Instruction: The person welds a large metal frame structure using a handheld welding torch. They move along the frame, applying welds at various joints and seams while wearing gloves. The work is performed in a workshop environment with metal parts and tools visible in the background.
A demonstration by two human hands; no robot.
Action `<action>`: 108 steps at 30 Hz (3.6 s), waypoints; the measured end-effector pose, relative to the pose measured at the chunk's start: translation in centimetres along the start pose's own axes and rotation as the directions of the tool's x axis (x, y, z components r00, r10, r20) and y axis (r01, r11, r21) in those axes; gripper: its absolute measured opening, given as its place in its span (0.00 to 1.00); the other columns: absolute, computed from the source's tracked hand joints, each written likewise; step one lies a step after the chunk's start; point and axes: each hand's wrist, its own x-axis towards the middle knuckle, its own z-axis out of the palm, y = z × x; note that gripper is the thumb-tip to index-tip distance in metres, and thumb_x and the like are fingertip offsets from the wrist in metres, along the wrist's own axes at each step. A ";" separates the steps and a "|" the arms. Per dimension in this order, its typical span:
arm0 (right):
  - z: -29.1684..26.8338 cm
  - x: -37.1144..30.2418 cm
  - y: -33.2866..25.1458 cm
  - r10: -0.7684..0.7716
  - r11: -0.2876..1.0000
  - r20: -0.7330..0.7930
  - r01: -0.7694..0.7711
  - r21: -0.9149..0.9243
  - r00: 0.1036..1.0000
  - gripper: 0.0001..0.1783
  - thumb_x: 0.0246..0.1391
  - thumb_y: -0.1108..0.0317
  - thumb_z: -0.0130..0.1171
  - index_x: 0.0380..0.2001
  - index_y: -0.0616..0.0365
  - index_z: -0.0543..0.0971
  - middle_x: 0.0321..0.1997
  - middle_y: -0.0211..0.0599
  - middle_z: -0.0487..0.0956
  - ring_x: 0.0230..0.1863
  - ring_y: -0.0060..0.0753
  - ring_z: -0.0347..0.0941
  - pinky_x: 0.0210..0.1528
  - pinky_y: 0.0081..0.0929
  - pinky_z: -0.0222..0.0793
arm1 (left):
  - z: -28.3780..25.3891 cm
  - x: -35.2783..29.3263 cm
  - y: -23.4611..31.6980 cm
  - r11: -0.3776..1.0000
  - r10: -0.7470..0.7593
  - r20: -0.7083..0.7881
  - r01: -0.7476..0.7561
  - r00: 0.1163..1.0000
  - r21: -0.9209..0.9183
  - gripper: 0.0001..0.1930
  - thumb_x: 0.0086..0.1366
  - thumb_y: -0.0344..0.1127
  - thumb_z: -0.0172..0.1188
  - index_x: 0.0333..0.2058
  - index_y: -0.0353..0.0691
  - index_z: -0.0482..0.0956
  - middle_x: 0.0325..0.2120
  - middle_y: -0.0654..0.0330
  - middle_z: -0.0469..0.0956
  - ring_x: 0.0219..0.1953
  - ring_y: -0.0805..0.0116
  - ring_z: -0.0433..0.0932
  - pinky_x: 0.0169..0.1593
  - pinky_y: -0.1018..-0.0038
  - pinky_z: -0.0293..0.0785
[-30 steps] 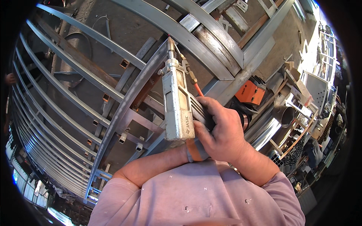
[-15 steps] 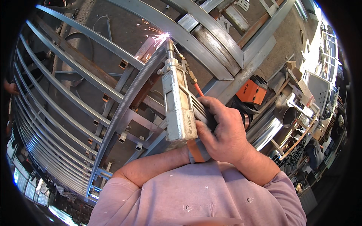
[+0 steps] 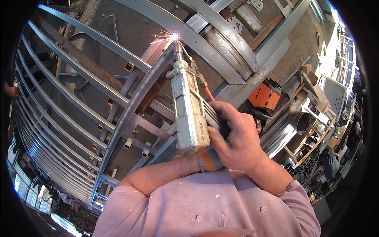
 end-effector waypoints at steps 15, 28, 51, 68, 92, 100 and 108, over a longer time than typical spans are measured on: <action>-0.6 -0.3 0.4 0.012 0.999 0.012 -0.012 0.030 1.000 0.26 0.58 0.68 0.74 0.57 0.65 0.79 0.42 0.57 0.88 0.44 0.61 0.89 0.46 0.46 0.84 | -0.4 -0.4 -0.7 0.997 -0.009 -0.008 0.009 1.000 -0.071 0.22 0.89 0.45 0.44 0.74 0.46 0.64 0.69 0.57 0.72 0.72 0.70 0.71 0.76 0.68 0.70; -1.3 -0.6 0.9 0.019 0.999 0.029 -0.020 0.051 0.999 0.27 0.58 0.68 0.73 0.58 0.65 0.79 0.43 0.58 0.88 0.45 0.62 0.89 0.48 0.46 0.84 | -0.1 1.0 -0.7 0.998 0.014 0.006 -0.014 1.000 -0.059 0.21 0.89 0.45 0.44 0.72 0.46 0.66 0.67 0.57 0.73 0.70 0.71 0.72 0.75 0.69 0.72; -2.0 -1.4 1.1 0.030 0.999 0.041 -0.031 0.027 0.999 0.26 0.58 0.69 0.72 0.58 0.65 0.79 0.41 0.57 0.88 0.44 0.59 0.90 0.46 0.43 0.84 | -3.1 0.8 -1.5 1.000 -0.001 -0.076 -0.001 0.997 -0.029 0.21 0.88 0.44 0.48 0.70 0.43 0.70 0.64 0.57 0.76 0.66 0.73 0.76 0.71 0.73 0.77; -1.3 -3.2 2.5 -0.066 0.998 -0.023 0.066 -0.024 0.998 0.26 0.61 0.69 0.68 0.61 0.65 0.78 0.40 0.61 0.86 0.43 0.68 0.86 0.46 0.48 0.81 | -0.5 0.7 -4.2 -0.483 0.389 -0.164 0.353 0.906 0.801 0.23 0.89 0.40 0.44 0.77 0.47 0.59 0.73 0.59 0.67 0.76 0.66 0.67 0.79 0.64 0.67; -13.8 -18.1 2.7 0.059 0.998 -0.562 -0.064 0.010 0.825 0.14 0.65 0.71 0.77 0.50 0.60 0.84 0.37 0.25 0.83 0.35 0.18 0.78 0.37 0.24 0.75 | 13.9 -15.5 -9.2 -0.792 0.574 0.565 0.576 0.593 0.202 0.18 0.65 0.38 0.75 0.52 0.41 0.84 0.42 0.49 0.89 0.46 0.52 0.90 0.54 0.60 0.85; -23.1 -18.0 -8.2 0.054 0.991 -0.615 -0.117 -0.063 0.787 0.18 0.63 0.68 0.74 0.54 0.56 0.83 0.33 0.24 0.81 0.31 0.20 0.77 0.37 0.23 0.76 | 15.1 -26.2 -9.1 -0.575 0.526 0.812 0.809 0.253 0.120 0.19 0.64 0.37 0.77 0.50 0.42 0.83 0.47 0.48 0.88 0.51 0.43 0.87 0.55 0.55 0.84; -28.4 -4.7 -14.7 -0.052 0.991 -0.387 0.001 -0.131 0.921 0.18 0.60 0.70 0.71 0.53 0.59 0.82 0.31 0.26 0.78 0.30 0.22 0.75 0.44 0.29 0.79 | 12.0 -25.7 -8.1 -0.301 0.514 0.856 0.946 0.055 0.120 0.25 0.63 0.38 0.78 0.58 0.43 0.81 0.57 0.51 0.85 0.63 0.41 0.80 0.67 0.51 0.78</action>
